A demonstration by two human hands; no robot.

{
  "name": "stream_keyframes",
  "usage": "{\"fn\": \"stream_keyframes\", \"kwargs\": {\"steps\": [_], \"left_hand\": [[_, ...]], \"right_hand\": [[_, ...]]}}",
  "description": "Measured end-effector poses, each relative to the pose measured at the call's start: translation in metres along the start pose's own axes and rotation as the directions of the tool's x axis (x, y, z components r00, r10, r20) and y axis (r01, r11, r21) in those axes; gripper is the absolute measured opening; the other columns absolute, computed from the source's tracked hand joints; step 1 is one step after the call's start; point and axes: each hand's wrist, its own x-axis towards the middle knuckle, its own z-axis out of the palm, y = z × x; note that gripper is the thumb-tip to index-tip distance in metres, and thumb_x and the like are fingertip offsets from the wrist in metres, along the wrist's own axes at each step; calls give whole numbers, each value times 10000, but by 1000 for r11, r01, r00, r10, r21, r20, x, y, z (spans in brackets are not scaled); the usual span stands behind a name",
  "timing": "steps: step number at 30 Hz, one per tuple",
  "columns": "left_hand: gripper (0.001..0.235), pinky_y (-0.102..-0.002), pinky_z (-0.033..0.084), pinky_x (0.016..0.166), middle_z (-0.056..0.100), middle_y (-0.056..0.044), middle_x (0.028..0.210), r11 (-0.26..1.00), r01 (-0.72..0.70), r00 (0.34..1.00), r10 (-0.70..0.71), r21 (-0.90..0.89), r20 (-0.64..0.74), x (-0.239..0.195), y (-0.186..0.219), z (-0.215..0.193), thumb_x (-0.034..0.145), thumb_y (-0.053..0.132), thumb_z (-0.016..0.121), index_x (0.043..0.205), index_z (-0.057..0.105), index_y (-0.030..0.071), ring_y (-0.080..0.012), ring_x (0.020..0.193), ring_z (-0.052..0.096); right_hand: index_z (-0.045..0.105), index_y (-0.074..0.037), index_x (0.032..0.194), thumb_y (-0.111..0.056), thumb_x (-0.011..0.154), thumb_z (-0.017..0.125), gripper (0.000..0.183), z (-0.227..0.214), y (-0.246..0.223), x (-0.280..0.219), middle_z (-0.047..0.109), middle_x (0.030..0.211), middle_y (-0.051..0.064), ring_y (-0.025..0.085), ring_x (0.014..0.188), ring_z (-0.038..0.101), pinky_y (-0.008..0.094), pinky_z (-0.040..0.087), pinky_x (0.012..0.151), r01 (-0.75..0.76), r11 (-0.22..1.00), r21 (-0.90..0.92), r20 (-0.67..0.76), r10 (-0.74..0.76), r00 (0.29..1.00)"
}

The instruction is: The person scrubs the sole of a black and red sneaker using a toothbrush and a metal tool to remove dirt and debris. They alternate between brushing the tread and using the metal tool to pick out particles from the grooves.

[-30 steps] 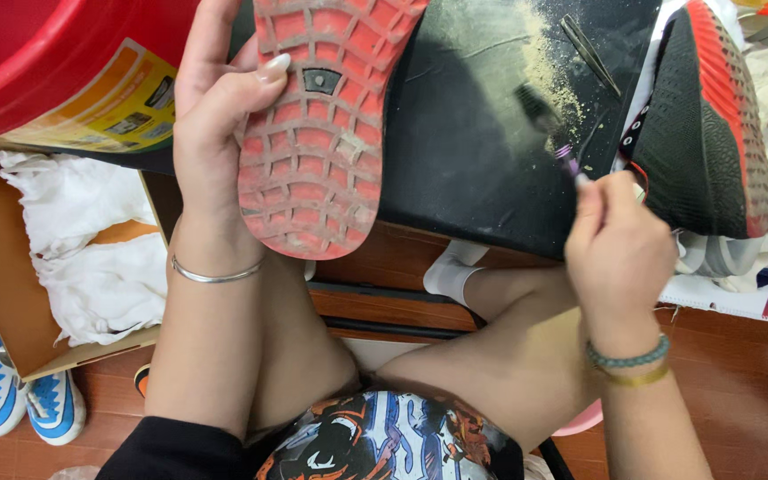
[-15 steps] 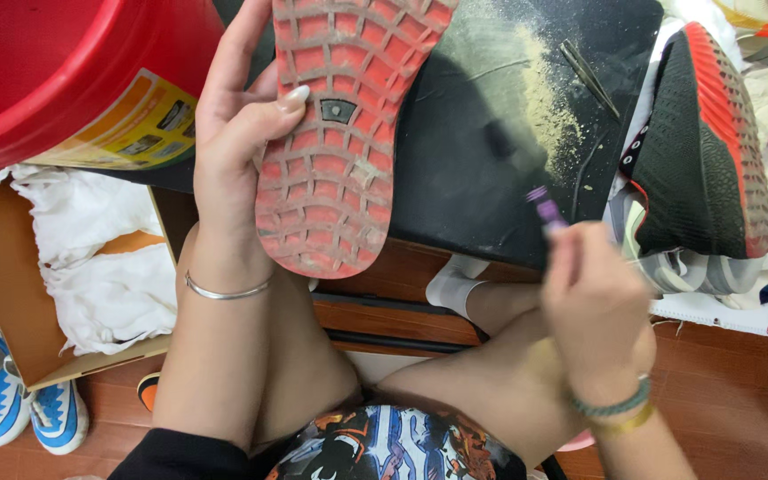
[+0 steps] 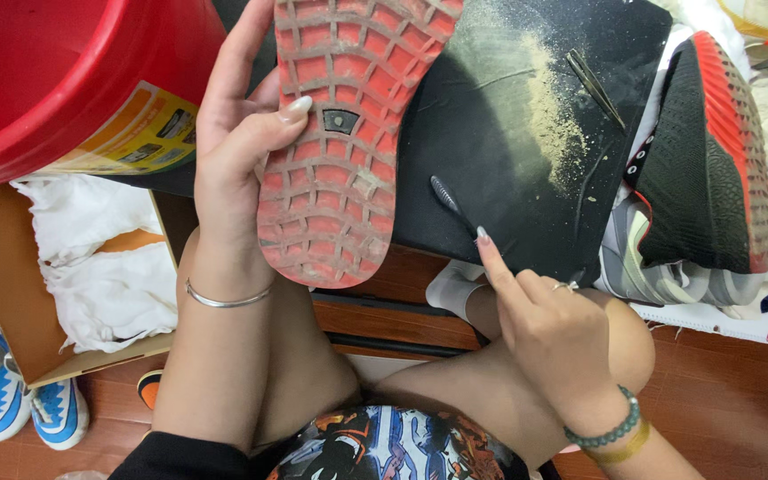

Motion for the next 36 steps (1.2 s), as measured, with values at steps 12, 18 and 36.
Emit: {"fn": "stream_keyframes", "kwargs": {"steps": [12,18,36], "left_hand": [[803,-365,561,1042,578,-277,1433,999,10,1000,-10,47,0,-1,-2,-2,915,-49,519,1668,245,5,-263,1202,664],[787,-359,566,1024,591,-278,1432,999,-7,999,9,44,-47,-1,1,-4,935,-64,521,1675,261,-11,-253,1171,678],[780,-369,583,981,615,-288,1395,1000,22,999,-23,-13,-28,1,1,1,915,-82,486,1655,247,-21,-263,1102,697]], "right_hand": [[690,-190,1437,-27,806,678,652,9,-8,-3,388,649,-8,119,550,466,285,400,505,29,973,-231,-29,-37,999],[693,-183,1436,-79,853,696,592,7,6,3,399,646,-1,132,536,465,296,377,487,18,953,-302,-18,-24,1000],[679,-192,1457,-92,892,694,574,0,13,-8,405,653,16,167,527,459,343,364,485,20,975,-222,3,-20,1000]]}}
